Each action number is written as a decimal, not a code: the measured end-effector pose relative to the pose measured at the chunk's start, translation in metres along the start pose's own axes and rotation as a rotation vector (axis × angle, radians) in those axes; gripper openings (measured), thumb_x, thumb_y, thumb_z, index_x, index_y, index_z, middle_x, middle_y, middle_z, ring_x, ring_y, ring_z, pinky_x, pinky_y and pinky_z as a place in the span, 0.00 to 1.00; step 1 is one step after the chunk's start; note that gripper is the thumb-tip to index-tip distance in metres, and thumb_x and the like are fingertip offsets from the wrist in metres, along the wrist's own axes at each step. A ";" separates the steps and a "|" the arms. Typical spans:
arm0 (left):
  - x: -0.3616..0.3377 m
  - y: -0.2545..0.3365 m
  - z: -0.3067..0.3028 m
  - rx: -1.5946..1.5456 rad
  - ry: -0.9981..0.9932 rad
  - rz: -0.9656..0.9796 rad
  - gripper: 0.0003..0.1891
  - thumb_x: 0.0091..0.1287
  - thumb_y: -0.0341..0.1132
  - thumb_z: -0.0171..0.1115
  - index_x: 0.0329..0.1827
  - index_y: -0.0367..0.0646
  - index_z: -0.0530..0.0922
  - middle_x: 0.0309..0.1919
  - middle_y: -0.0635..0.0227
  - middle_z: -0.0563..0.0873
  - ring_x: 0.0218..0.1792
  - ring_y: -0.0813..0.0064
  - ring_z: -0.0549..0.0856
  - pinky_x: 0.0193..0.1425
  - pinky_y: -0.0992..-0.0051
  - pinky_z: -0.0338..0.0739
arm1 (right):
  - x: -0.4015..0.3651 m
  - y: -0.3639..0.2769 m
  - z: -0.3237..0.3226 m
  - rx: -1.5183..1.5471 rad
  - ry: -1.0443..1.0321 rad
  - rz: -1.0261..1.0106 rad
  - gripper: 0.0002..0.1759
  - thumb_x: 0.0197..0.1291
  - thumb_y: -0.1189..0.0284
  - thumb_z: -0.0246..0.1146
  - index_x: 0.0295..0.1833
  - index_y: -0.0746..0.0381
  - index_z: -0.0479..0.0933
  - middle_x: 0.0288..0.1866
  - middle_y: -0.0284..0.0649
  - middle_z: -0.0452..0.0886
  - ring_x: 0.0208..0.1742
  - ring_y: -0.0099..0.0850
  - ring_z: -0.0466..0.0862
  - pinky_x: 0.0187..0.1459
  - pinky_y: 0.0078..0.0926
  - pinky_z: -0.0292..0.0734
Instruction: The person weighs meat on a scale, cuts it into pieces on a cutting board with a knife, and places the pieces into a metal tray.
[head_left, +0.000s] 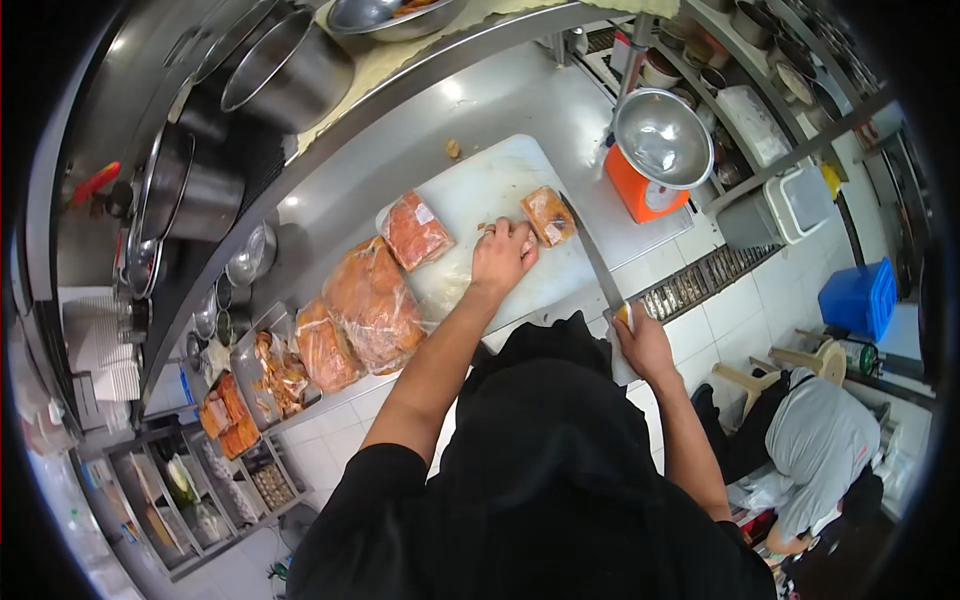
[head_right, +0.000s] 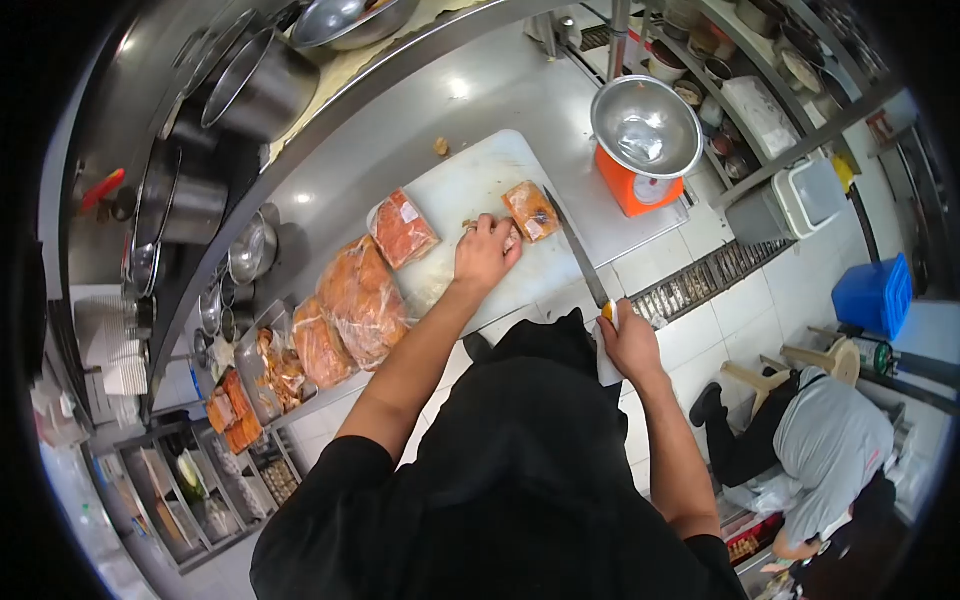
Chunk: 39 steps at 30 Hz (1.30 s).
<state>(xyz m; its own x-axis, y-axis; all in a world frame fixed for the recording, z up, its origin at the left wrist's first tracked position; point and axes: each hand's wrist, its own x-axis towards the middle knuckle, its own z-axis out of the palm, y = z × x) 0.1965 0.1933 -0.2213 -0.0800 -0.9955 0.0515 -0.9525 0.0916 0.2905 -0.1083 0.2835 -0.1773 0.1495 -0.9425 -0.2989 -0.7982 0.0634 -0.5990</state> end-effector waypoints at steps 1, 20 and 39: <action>0.000 -0.002 0.001 -0.017 0.010 0.000 0.24 0.66 0.50 0.70 0.61 0.48 0.81 0.57 0.54 0.80 0.49 0.49 0.87 0.55 0.52 0.84 | -0.001 0.001 -0.004 0.005 0.010 -0.012 0.20 0.72 0.60 0.67 0.52 0.66 0.72 0.35 0.65 0.85 0.41 0.66 0.85 0.44 0.60 0.79; -0.006 0.006 -0.001 -0.460 0.302 -0.291 0.49 0.62 0.48 0.76 0.80 0.31 0.61 0.79 0.37 0.63 0.80 0.40 0.63 0.86 0.50 0.54 | 0.002 -0.028 0.039 0.281 -0.262 -0.057 0.22 0.75 0.57 0.67 0.54 0.67 0.76 0.40 0.63 0.87 0.47 0.63 0.87 0.46 0.52 0.81; -0.041 -0.066 -0.067 -0.797 0.876 -0.225 0.13 0.61 0.22 0.67 0.49 0.41 0.83 0.60 0.56 0.81 0.73 0.50 0.76 0.79 0.54 0.69 | -0.003 -0.186 0.108 0.204 -0.243 -0.340 0.14 0.75 0.67 0.64 0.54 0.68 0.77 0.40 0.59 0.87 0.42 0.57 0.88 0.44 0.47 0.81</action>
<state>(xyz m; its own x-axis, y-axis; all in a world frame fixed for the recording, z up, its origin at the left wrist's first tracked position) 0.2824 0.2299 -0.1786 0.5852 -0.6644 0.4648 -0.4455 0.2155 0.8690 0.1030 0.3103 -0.1447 0.5345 -0.8183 -0.2113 -0.5528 -0.1494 -0.8198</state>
